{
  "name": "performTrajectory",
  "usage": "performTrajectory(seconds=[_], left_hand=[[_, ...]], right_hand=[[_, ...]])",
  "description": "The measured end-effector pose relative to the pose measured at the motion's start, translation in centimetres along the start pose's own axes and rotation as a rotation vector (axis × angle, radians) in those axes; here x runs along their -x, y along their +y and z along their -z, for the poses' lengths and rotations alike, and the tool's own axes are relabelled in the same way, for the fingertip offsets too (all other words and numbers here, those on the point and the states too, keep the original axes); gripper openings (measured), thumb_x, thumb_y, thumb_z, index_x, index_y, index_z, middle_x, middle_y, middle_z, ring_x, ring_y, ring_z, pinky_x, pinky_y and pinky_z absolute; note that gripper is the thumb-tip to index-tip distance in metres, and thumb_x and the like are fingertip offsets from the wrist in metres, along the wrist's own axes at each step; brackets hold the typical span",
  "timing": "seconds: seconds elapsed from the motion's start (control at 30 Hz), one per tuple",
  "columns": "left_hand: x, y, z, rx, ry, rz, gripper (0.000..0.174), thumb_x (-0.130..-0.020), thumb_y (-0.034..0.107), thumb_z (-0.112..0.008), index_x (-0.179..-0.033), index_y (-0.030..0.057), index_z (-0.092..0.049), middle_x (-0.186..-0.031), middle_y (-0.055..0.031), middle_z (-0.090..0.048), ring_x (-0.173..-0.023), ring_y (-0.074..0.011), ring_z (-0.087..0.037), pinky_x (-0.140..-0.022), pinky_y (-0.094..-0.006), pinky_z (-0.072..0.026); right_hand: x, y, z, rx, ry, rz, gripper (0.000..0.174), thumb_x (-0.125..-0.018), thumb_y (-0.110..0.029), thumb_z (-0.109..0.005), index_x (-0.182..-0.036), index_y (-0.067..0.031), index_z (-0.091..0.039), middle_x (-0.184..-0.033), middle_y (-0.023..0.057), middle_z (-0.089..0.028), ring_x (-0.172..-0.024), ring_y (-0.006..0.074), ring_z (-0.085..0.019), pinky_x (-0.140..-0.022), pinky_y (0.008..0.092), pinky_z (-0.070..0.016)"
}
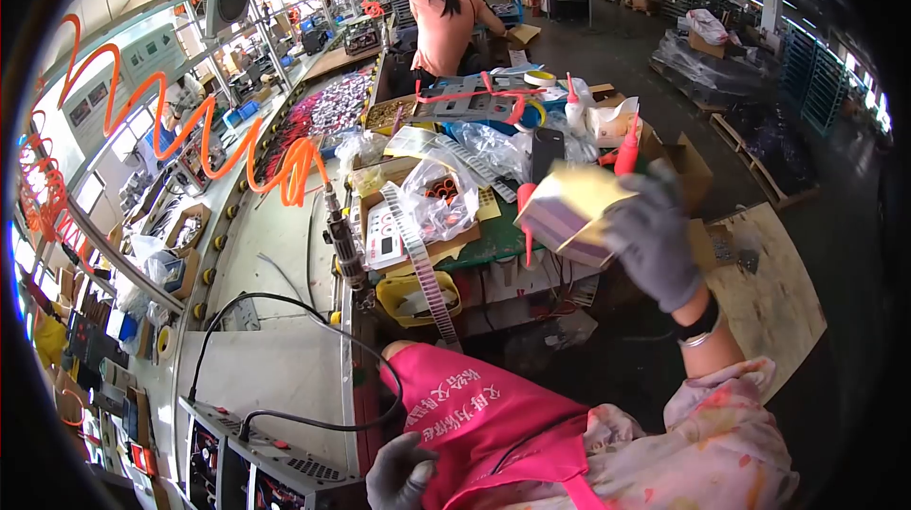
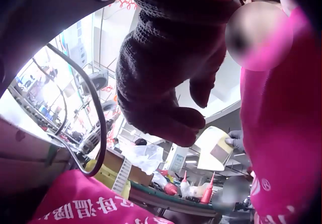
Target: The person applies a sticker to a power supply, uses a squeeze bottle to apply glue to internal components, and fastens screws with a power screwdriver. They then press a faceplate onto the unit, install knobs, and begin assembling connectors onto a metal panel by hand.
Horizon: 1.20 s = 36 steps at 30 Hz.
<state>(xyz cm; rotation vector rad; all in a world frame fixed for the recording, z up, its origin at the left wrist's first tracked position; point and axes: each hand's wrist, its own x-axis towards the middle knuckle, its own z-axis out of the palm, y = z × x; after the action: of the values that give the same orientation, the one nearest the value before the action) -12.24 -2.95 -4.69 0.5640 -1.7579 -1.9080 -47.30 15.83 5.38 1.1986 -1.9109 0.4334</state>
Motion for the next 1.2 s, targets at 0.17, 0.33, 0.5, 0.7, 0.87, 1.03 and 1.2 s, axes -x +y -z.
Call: performTrajectory(seconds=[0.17, 0.33, 0.5, 0.7, 0.87, 1.03, 1.2], left_hand=[[-0.1, -1.1, 0.0, -0.063, 0.004, 0.093, 0.037, -0.09, 0.006, -0.06, -0.125, -0.0013, -0.051, -0.096, -0.0037, -0.059, -0.082, -0.01, -0.053, -0.075, -0.022, -0.0439], [-0.1, -1.0, -0.5, -0.05, 0.004, 0.124, 0.035, -0.091, 0.007, -0.06, -0.124, -0.0013, -0.052, -0.095, -0.0037, -0.06, -0.082, -0.0094, -0.054, -0.075, -0.0221, -0.0445], [0.6, -1.7, 0.3, -0.088, 0.038, 0.125, 0.035, -0.091, 0.007, -0.059, -0.125, -0.0006, -0.052, -0.093, -0.0033, -0.059, -0.082, -0.0097, -0.054, -0.074, -0.0223, -0.045], [1.0, -3.4, 1.3, -0.078, 0.015, 0.144, 0.034, -0.091, 0.007, -0.06, -0.124, -0.0005, -0.052, -0.093, -0.0038, -0.06, -0.082, -0.0106, -0.055, -0.074, -0.0229, -0.0456], [0.8, -3.7, 1.8, -0.096, 0.014, 0.149, 0.032, -0.091, 0.007, -0.06, -0.121, -0.0008, -0.053, -0.092, -0.0046, -0.06, -0.082, -0.0109, -0.055, -0.073, -0.0231, -0.0457], [0.8, -4.1, 2.1, -0.071, 0.01, 0.153, 0.031, -0.091, 0.006, -0.06, -0.12, -0.0011, -0.053, -0.093, -0.0048, -0.061, -0.083, -0.0109, -0.055, -0.073, -0.023, -0.0458], [0.8, -4.2, 2.1, -0.03, 0.025, 0.186, 0.031, -0.091, 0.007, -0.06, -0.12, -0.0013, -0.053, -0.093, -0.0048, -0.061, -0.082, -0.0103, -0.055, -0.074, -0.0228, -0.0457]], right_hand=[[2.5, 3.5, -2.5, -0.661, -0.219, -0.592, 0.014, -0.087, -0.014, -0.061, -0.087, -0.0004, -0.058, -0.078, 0.0055, -0.059, -0.075, 0.0174, -0.055, -0.076, 0.0297, -0.0455], [3.3, -0.9, -12.9, -1.424, -0.283, -0.799, 0.03, -0.086, -0.002, -0.057, -0.115, -0.0011, -0.056, -0.095, 0.0024, -0.062, -0.082, 0.0102, -0.054, -0.075, 0.0235, -0.0455], [5.2, -4.7, -20.1, -0.769, -0.11, -0.554, 0.046, -0.081, 0.006, -0.055, -0.127, -0.0032, -0.053, -0.11, 0.0139, -0.066, -0.092, 0.0222, -0.064, -0.081, 0.0317, -0.0496], [6.2, -8.8, -22.7, -0.478, -0.336, -0.636, 0.043, -0.08, -0.005, -0.053, -0.122, 0.002, -0.053, -0.101, 0.026, -0.062, -0.094, 0.0404, -0.06, -0.082, 0.0443, -0.049], [6.5, -8.9, -25.0, -0.559, -0.318, -0.712, 0.038, -0.081, -0.008, -0.053, -0.117, 0.002, -0.057, -0.105, 0.0276, -0.062, -0.098, 0.0403, -0.059, -0.085, 0.0445, -0.0475], [4.4, -7.7, -27.4, -0.485, -0.302, -0.689, 0.03, -0.08, -0.007, -0.055, -0.108, 0.0034, -0.058, -0.095, 0.0289, -0.062, -0.089, 0.0418, -0.061, -0.079, 0.0458, -0.0492], [3.7, -7.3, -26.4, -0.405, -0.648, -0.564, 0.028, -0.084, -0.019, -0.056, -0.104, 0.0015, -0.056, -0.091, 0.0271, -0.064, -0.086, 0.0415, -0.063, -0.076, 0.0481, -0.0503]])
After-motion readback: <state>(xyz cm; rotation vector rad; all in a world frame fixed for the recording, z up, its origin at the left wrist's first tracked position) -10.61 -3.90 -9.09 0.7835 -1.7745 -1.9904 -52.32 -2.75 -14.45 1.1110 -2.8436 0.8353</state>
